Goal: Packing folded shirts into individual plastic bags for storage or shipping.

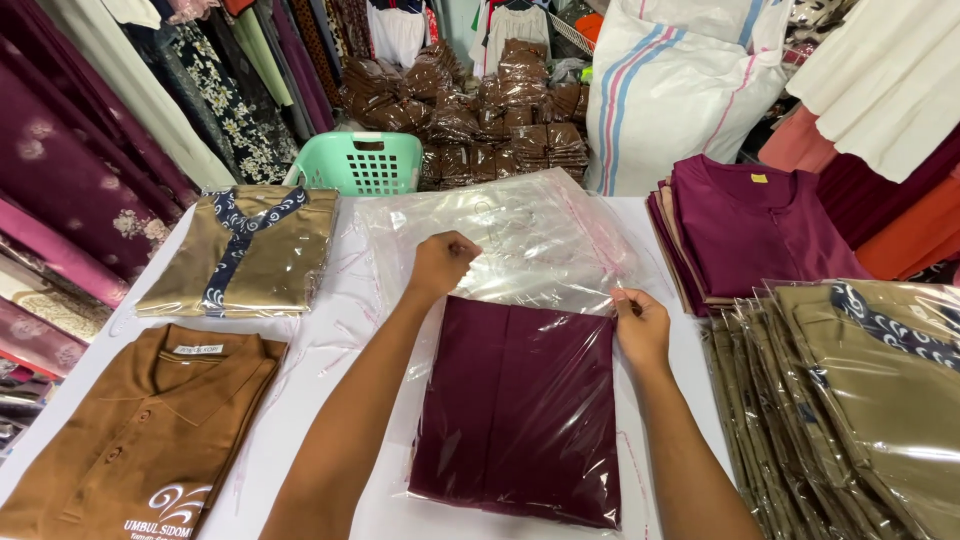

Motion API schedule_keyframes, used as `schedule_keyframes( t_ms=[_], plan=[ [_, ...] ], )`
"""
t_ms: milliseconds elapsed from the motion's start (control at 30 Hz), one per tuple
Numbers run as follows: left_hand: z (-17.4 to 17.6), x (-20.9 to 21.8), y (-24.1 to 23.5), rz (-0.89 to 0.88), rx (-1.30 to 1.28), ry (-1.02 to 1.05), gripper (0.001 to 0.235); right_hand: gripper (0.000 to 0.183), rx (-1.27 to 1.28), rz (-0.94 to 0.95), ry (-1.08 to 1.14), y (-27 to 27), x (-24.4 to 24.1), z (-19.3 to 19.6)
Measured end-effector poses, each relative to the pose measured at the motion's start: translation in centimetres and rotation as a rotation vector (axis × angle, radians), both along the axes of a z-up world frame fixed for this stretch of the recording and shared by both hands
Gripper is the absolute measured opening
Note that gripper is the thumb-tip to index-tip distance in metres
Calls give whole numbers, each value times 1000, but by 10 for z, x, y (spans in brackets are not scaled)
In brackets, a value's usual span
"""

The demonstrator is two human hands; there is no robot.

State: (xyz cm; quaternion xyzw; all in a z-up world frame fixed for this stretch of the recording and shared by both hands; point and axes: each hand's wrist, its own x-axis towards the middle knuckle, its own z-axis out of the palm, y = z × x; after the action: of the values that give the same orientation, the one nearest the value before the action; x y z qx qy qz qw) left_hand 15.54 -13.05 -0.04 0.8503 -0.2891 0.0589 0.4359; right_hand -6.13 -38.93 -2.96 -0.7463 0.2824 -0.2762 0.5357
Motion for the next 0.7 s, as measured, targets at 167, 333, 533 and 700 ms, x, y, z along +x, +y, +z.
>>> schedule_keyframes(
  t_ms=[167, 333, 533, 700],
  plan=[
    [43, -24, 21, -43, -673, 955, 37, 18, -1, -14, 4, 5, -3, 6],
    [7, 9, 26, 7, -627, 858, 25, 18, -15, -10, 1, 4, 0, 1],
    [-17, 42, 44, 183, -122, 211, 11, 17, 2, -15, -4, 5, -2, 5],
    [-41, 75, 75, 291, -3, -110, 9, 16, 26, -12, -19, 4, 0, 4]
  ],
)
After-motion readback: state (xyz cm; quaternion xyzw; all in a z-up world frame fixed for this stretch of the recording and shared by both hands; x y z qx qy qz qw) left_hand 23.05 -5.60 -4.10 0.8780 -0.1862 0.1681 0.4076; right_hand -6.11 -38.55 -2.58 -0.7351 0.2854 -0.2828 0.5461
